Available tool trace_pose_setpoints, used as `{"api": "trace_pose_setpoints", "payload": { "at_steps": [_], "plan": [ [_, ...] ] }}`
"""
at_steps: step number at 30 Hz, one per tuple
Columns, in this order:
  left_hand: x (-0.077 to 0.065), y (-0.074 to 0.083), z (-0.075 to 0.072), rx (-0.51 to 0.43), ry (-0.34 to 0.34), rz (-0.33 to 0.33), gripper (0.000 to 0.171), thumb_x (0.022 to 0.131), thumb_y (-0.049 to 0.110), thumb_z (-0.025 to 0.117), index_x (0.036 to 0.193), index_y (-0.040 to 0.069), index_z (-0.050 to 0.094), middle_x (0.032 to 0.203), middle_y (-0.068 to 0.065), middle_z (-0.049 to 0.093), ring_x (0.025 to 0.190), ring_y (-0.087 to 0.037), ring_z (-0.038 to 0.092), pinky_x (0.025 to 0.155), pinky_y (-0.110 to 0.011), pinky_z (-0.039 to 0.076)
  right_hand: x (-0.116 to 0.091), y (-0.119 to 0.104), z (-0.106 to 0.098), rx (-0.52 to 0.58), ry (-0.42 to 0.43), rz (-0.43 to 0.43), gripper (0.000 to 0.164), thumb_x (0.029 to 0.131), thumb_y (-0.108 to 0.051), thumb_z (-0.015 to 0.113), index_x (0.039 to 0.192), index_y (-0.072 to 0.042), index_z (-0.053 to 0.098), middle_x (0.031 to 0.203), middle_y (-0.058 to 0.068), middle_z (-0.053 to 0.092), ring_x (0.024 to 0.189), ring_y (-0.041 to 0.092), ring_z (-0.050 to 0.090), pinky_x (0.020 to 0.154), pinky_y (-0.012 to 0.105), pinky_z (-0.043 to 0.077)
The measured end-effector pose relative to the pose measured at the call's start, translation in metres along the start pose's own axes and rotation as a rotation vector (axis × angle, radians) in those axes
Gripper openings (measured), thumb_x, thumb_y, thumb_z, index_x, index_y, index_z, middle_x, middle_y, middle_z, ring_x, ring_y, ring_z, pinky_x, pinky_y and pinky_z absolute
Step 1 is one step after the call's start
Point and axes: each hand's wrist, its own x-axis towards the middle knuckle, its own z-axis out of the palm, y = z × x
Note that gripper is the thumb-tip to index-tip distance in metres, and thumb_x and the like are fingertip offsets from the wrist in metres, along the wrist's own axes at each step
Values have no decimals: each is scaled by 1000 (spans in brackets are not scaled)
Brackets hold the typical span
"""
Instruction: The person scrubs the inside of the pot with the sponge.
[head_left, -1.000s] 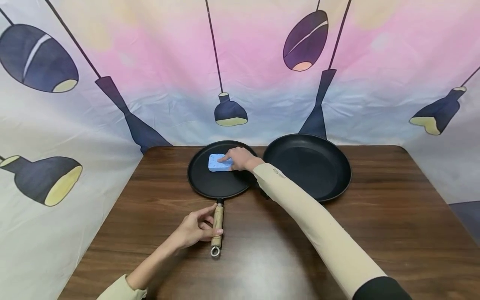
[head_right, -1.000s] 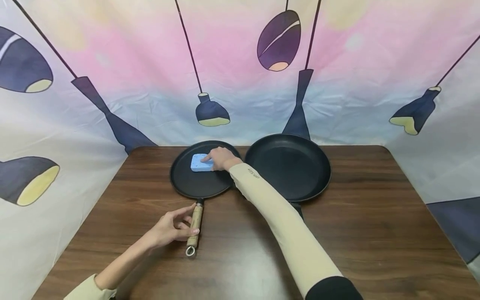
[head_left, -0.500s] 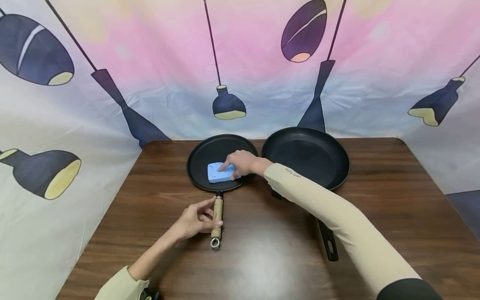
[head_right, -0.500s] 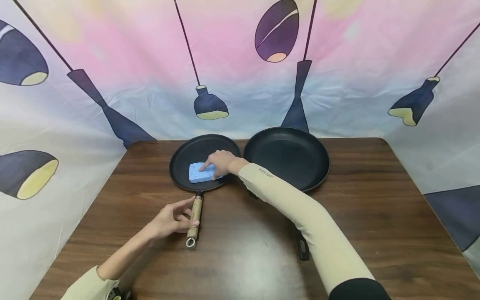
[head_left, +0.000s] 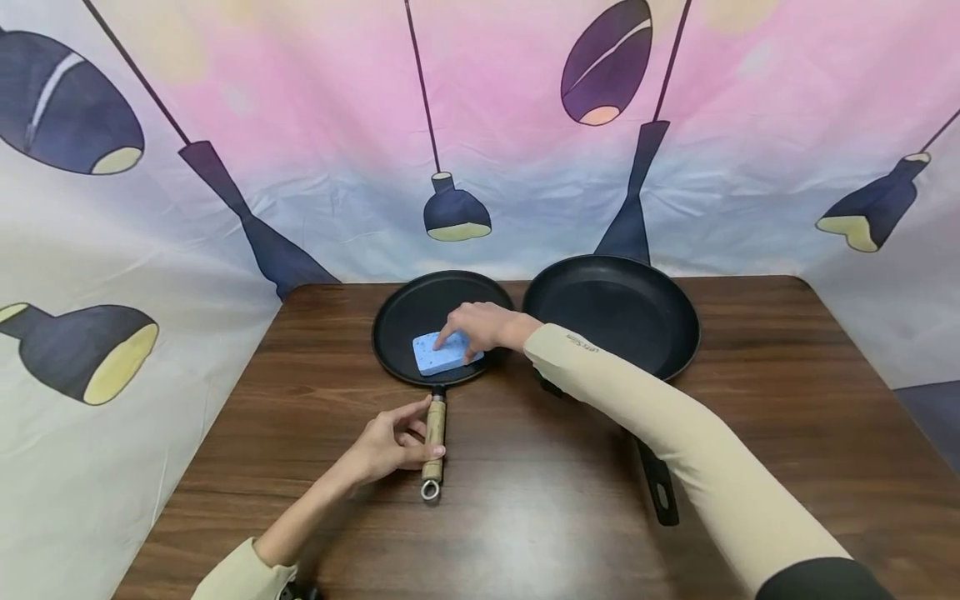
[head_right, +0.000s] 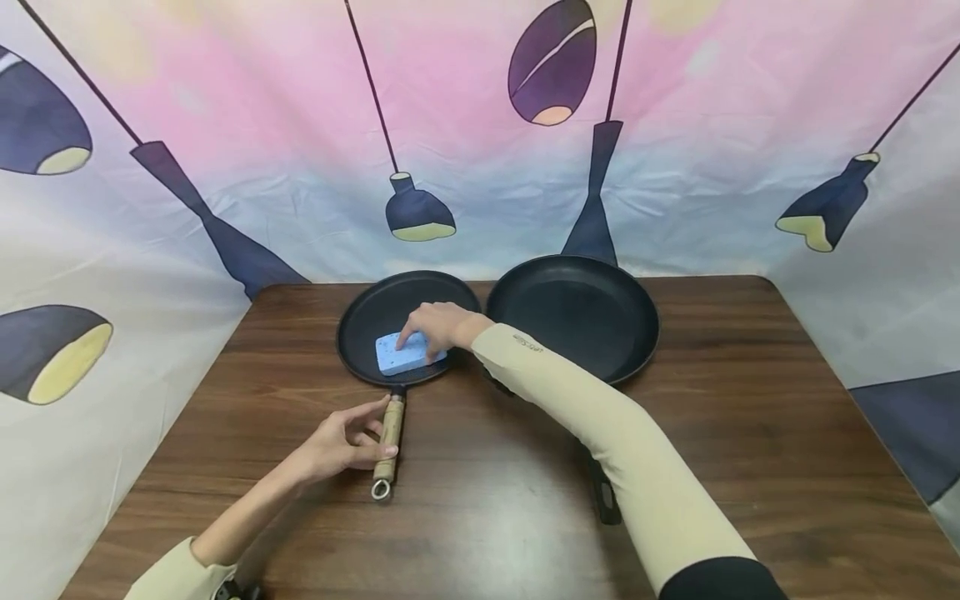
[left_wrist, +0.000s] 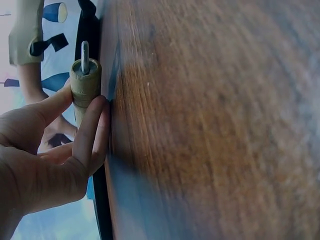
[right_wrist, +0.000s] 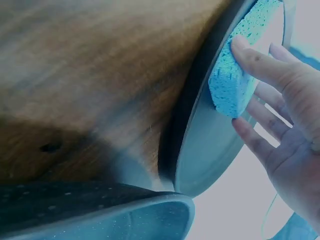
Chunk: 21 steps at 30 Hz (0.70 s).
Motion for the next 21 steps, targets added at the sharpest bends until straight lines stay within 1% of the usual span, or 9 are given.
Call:
{"api": "trace_pose_setpoints", "payload": {
  "at_steps": [3, 6, 9, 13, 17, 21],
  "plan": [
    [0, -2, 0, 6, -4, 18, 87, 88, 16, 83, 157, -3, 34, 110, -17, 64, 79, -8, 66, 67, -23, 60, 8, 5, -2, 25, 11, 45, 54, 90, -22, 80, 139, -33, 64, 149, -3, 57, 132, 18, 58, 93, 31, 59],
    [-1, -4, -1, 3, -2, 30, 87, 88, 17, 83, 157, -4, 34, 109, -18, 64, 78, -7, 66, 66, -21, 58, 17, 12, -2, 44, 44, 102, 55, 92, -18, 78, 142, -32, 62, 152, -1, 55, 133, 21, 57, 93, 33, 59],
    [-1, -5, 1, -8, 2, 33, 87, 87, 16, 83, 156, -4, 34, 109, -18, 64, 77, -6, 65, 66, -20, 58, 24, 20, 0, 67, 88, 168, 56, 95, -14, 74, 146, -29, 58, 154, 1, 53, 134, 22, 56, 97, 34, 58],
    [-3, -5, 3, -30, 4, 35, 88, 87, 15, 84, 156, -5, 34, 108, -17, 64, 77, -6, 66, 67, -22, 60, 32, 30, 5, 55, 157, 280, 55, 100, -11, 66, 151, -26, 52, 154, 3, 52, 137, 23, 53, 106, 37, 55],
    [-3, -7, 3, -42, -3, 46, 88, 87, 13, 83, 156, -6, 32, 106, -18, 65, 79, -8, 66, 68, -25, 63, 40, 38, 8, 31, 222, 397, 55, 103, -12, 62, 155, -23, 46, 152, 7, 54, 139, 24, 52, 110, 39, 52],
    [-1, -7, -1, -28, 10, 41, 88, 86, 14, 84, 156, -5, 34, 106, -16, 65, 79, -9, 66, 67, -24, 62, 46, 42, 4, 84, 271, 451, 60, 102, -12, 64, 157, -18, 41, 154, 11, 51, 139, 27, 51, 111, 41, 51]
  ]
}}
